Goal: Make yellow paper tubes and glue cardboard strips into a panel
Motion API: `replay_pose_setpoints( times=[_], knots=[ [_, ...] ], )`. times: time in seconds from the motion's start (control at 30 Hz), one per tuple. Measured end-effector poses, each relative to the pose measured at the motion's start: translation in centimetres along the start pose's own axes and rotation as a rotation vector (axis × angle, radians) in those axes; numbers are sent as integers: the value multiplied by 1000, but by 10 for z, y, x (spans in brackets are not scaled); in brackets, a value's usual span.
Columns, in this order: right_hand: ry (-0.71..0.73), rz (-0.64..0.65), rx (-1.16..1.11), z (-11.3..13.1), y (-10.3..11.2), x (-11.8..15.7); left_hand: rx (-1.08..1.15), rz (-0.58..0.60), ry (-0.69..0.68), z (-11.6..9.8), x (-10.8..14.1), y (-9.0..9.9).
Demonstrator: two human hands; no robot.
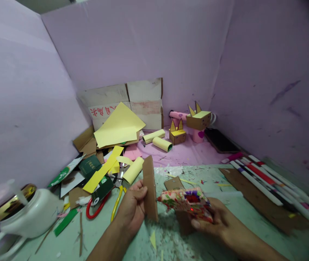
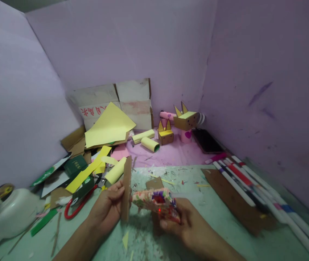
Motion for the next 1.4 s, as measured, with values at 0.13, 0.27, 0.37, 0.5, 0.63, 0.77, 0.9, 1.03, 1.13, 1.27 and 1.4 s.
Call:
replay_pose_setpoints(
  times=[0.13,0.27,0.37,0.5,0.63,0.77,0.9,1.03,1.13,1.27,1.4],
  knots=[
    [59,-95,20,13,4,-3,5,-5,2,0,0,-1],
    [35,-63,88,21,7,-3,2,-12,10,0,1,-2],
    [2,-15,93,22,8,-1,3,-18,17,0,2,-2],
    [99,-72,120,24,9,0,2,-12,18,0,2,-1],
    [117,-7,109,23,5,-1,18,-32,7,-1,1,0],
    [97,-17,96,22,3,0,11,-30,8,0,1,-2],
    [92,-32,117,22,3,1,2,-15,-1,1,1,-3],
    [55,-13,112,19,1,1,-9,-11,0,1,1,-2],
    [58,11,118,17,0,1,-4,2,-3,1,0,-1],
    [66,16,144,16,0,2,-3,-6,-6,1,0,0],
    [42,10,132,16,0,3,3,-31,1,0,0,-1]
  ],
)
Point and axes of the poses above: each hand's wrist, its own x-axis away from the middle knuckle, its own y-axis out of the back of the hand, z = x × y, the point moved 3 cm from there along -x, towards the middle knuckle, and after that the axes turned 3 degrees about -y, right-handed, at the moved point
